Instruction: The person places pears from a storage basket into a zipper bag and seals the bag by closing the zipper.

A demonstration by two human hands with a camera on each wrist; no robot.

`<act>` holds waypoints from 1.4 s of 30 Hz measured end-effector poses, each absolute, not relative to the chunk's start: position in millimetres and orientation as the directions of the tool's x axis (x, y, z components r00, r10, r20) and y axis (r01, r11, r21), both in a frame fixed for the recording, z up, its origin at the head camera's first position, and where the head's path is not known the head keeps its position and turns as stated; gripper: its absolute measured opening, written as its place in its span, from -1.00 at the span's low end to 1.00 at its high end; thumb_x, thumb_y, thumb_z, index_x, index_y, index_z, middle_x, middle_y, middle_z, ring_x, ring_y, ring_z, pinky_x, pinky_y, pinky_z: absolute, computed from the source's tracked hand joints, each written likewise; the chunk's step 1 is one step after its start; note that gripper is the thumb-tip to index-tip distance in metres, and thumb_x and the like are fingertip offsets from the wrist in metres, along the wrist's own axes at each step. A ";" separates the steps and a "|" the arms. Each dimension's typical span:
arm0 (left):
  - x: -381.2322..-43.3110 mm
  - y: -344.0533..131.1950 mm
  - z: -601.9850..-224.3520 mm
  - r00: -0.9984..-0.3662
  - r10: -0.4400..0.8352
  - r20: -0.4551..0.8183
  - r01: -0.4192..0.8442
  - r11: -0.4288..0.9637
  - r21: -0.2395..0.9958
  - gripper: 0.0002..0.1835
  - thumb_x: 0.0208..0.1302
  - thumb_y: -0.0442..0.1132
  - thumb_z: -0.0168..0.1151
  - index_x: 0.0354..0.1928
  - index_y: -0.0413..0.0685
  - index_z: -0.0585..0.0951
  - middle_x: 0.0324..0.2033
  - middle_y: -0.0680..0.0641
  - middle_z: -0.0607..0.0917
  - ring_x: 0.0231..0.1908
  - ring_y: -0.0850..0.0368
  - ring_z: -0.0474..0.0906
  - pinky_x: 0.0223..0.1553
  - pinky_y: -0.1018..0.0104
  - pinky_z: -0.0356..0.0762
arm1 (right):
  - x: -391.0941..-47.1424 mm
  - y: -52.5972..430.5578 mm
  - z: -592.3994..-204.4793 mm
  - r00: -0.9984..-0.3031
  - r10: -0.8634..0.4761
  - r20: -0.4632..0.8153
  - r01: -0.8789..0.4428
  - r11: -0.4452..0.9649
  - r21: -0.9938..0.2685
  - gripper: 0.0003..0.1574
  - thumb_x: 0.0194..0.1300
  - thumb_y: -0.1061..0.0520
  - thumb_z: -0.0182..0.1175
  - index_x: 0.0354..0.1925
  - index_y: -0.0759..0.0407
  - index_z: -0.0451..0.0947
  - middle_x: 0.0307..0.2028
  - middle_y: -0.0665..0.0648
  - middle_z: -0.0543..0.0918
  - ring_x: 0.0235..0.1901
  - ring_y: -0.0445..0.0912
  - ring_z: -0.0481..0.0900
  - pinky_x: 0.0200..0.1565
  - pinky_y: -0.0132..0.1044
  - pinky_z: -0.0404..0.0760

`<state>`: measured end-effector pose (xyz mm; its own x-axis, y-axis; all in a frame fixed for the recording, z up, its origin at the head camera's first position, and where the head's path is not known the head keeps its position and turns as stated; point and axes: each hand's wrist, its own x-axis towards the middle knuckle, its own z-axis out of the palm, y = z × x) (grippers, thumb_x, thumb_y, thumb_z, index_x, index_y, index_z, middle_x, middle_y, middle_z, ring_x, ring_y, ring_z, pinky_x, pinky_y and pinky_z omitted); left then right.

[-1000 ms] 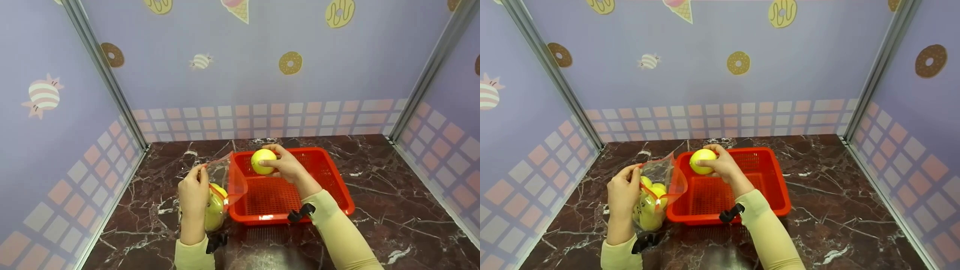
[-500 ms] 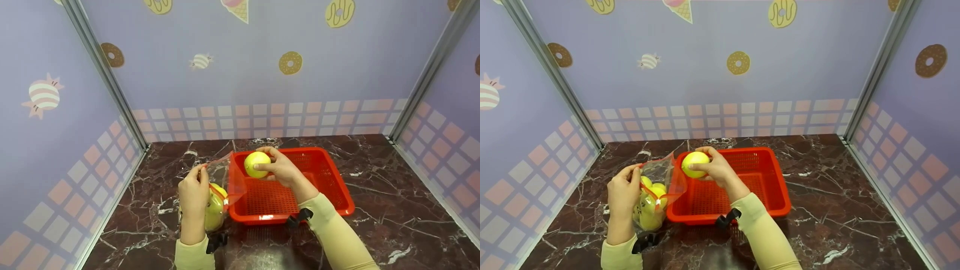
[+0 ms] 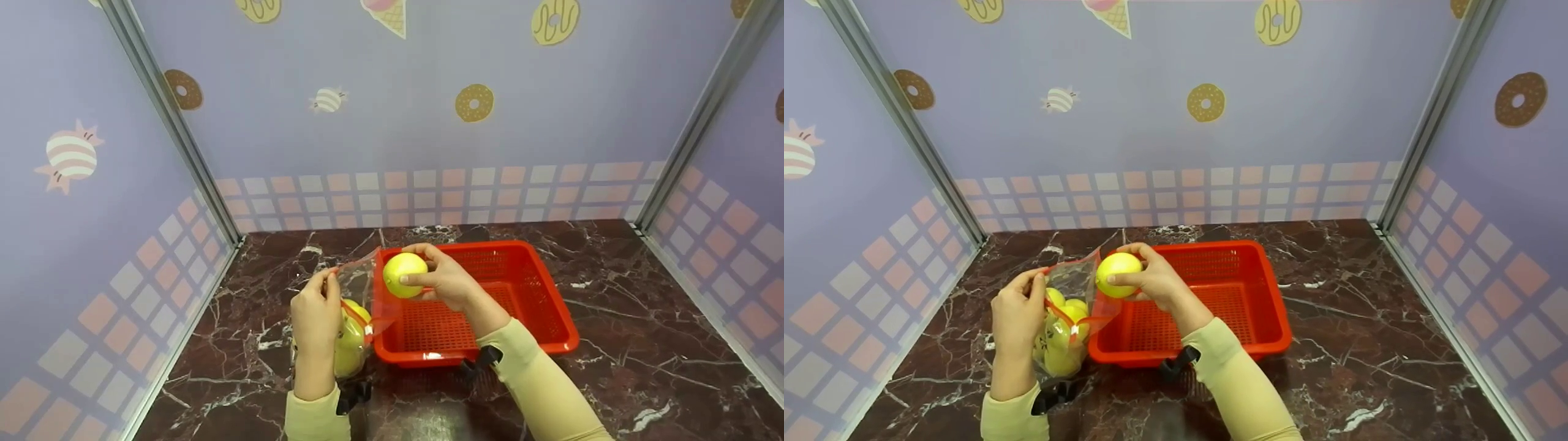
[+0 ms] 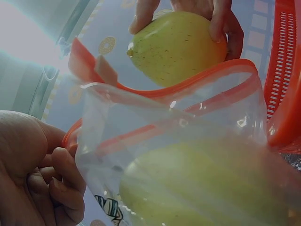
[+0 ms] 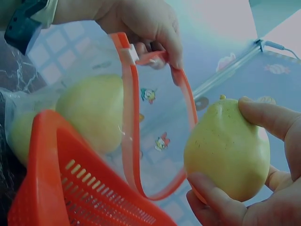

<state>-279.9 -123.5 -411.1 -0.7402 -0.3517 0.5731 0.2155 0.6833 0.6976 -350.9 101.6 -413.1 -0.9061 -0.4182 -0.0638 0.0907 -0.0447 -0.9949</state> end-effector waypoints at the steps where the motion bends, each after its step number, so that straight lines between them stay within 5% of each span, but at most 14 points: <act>1: -279.9 -123.5 -411.1 -0.742 -0.352 0.571 0.213 0.684 0.698 -0.77 0.45 -0.29 0.18 -0.07 -0.15 0.79 -0.50 -0.17 0.74 -0.57 -0.01 0.47 -0.43 0.07 0.48 | -349.9 99.8 -412.7 -0.904 -0.422 -0.064 0.092 -0.045 -0.995 -0.19 0.27 0.26 0.40 0.41 0.10 0.30 0.25 0.31 0.48 0.01 0.04 0.65 -0.17 -0.13 0.76; 16: -279.8 -123.6 -410.4 -0.746 -0.351 0.566 0.211 0.682 0.701 -0.78 0.44 -0.29 0.18 -0.07 -0.16 0.79 -0.50 -0.18 0.74 -0.58 0.00 0.48 -0.44 0.08 0.49 | -340.6 68.7 -412.9 -0.869 -0.488 -0.081 0.113 -0.036 -0.993 -0.24 0.24 0.27 0.41 0.35 0.11 0.37 0.14 0.30 0.54 -0.09 0.03 0.68 -0.29 -0.21 0.74; 25: -280.7 -124.9 -411.5 -0.728 -0.334 0.599 0.245 0.689 0.682 -0.79 0.44 -0.31 0.19 -0.09 -0.19 0.78 -0.59 -0.13 0.66 -0.61 0.06 0.40 -0.49 0.18 0.41 | -339.5 47.5 -414.1 -0.867 -0.487 -0.106 0.140 -0.033 -0.990 -0.24 0.24 0.29 0.41 0.35 0.07 0.39 0.19 0.34 0.50 -0.01 0.08 0.66 -0.11 -0.01 0.77; 34: -280.3 -124.9 -411.0 -0.741 -0.338 0.580 0.224 0.689 0.689 -0.79 0.43 -0.30 0.20 -0.08 -0.19 0.78 -0.55 -0.16 0.70 -0.60 0.02 0.43 -0.48 0.14 0.44 | -343.5 29.7 -420.6 -0.919 -0.388 -0.061 0.033 0.079 -0.996 -0.16 0.22 0.21 0.47 0.39 0.16 0.36 0.14 0.35 0.58 -0.13 0.02 0.65 -0.29 -0.15 0.75; 42: -279.4 -124.6 -410.7 -0.749 -0.345 0.565 0.219 0.677 0.703 -0.79 0.44 -0.30 0.21 -0.07 -0.19 0.78 -0.50 -0.18 0.74 -0.57 -0.02 0.52 -0.46 0.09 0.50 | -342.1 23.7 -422.7 -0.935 -0.345 -0.080 0.036 0.133 -0.990 -0.20 0.33 0.13 0.40 0.42 0.19 0.29 0.18 0.39 0.55 -0.16 0.02 0.69 -0.24 -0.15 0.77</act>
